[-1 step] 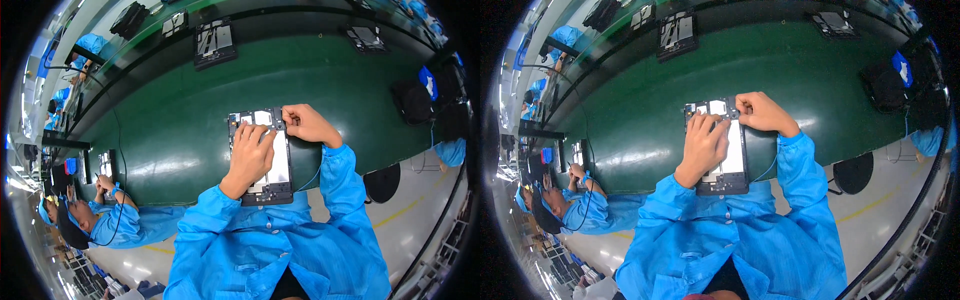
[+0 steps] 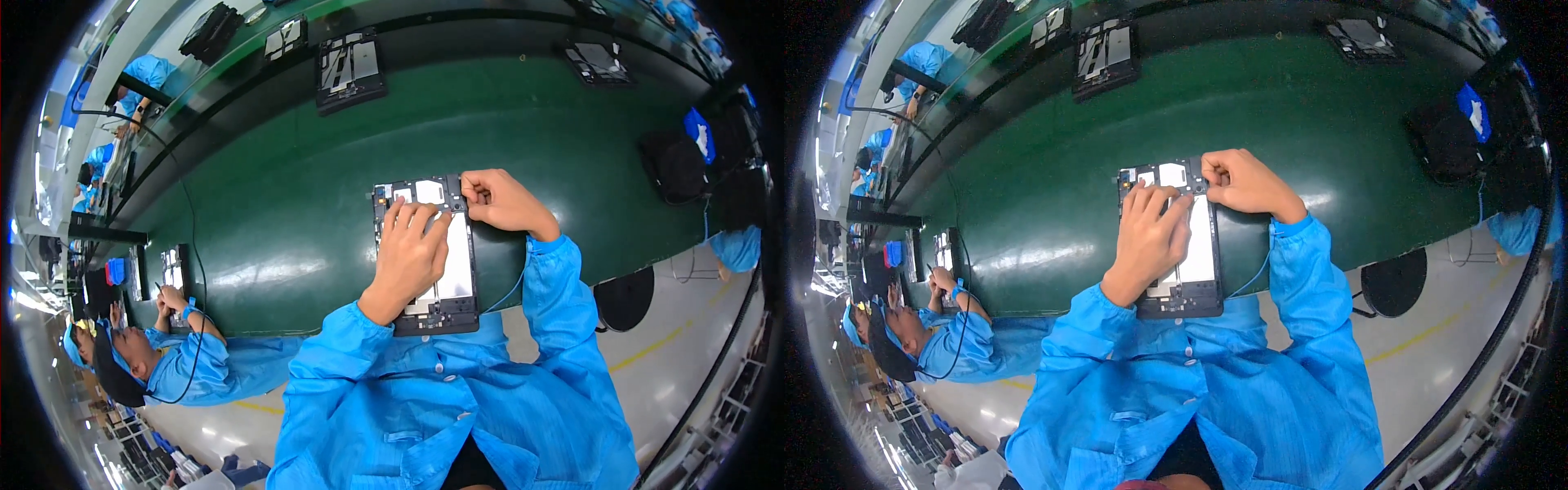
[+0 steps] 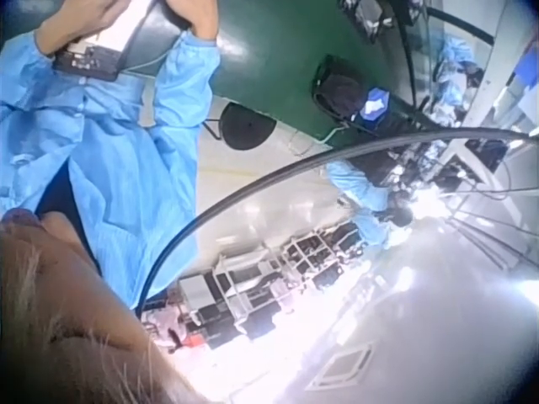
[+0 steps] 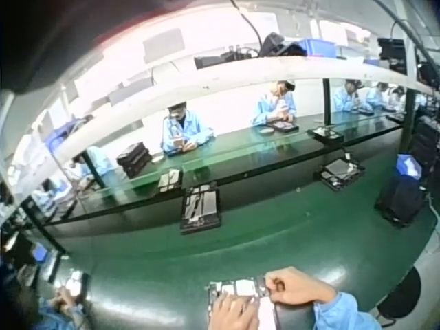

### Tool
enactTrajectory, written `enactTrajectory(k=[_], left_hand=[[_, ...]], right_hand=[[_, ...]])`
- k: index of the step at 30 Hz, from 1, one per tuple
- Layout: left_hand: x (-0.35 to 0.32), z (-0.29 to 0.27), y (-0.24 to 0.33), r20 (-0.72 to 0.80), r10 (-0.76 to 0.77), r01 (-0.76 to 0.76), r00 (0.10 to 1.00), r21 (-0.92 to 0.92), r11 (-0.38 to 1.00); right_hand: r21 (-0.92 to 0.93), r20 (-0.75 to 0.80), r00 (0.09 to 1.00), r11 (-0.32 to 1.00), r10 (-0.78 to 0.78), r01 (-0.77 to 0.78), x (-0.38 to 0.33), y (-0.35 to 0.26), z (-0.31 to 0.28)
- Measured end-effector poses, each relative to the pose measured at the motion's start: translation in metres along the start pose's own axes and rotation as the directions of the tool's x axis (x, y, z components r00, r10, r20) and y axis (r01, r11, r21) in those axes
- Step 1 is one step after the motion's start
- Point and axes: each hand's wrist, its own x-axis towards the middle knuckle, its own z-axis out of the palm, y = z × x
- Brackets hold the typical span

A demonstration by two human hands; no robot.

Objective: The person assembles tablet devices on an assembly line by connecting ribbon cables and pressing internal components into tablet casings by hand, then moves the assembled tablets down the conveyor belt and receives new ones.

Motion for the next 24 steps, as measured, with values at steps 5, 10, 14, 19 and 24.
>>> enactTrajectory(k=[5,10,14,19,24], left_hand=[[0.003,0.001,0.003,-0.025,0.066,-0.065,0.998,0.022,0.998],[0.003,-0.003,0.001,0.000,0.097,-0.097,0.995,0.040,0.995],[0.009,-0.005,-0.012,0.017,0.181,-0.181,0.983,0.024,0.983],[0.011,-0.004,-0.027,0.035,0.235,-0.234,0.971,-0.009,0.972],[0.008,-0.002,-0.026,0.010,0.235,-0.235,0.972,-0.005,0.972]], right_hand=[[0.029,-0.017,1.000,1.000,-0.001,0.002,0.003,0.010,0.002],[0.055,-0.340,0.932,0.987,-0.122,0.149,0.011,-0.003,0.018],[-0.112,-0.420,0.866,0.962,-0.272,0.248,0.018,-0.004,0.031],[-0.150,-0.411,0.824,0.920,-0.390,0.361,0.019,-0.001,0.041],[-0.085,-0.347,0.856,0.922,-0.383,0.378,0.022,0.000,0.035]])
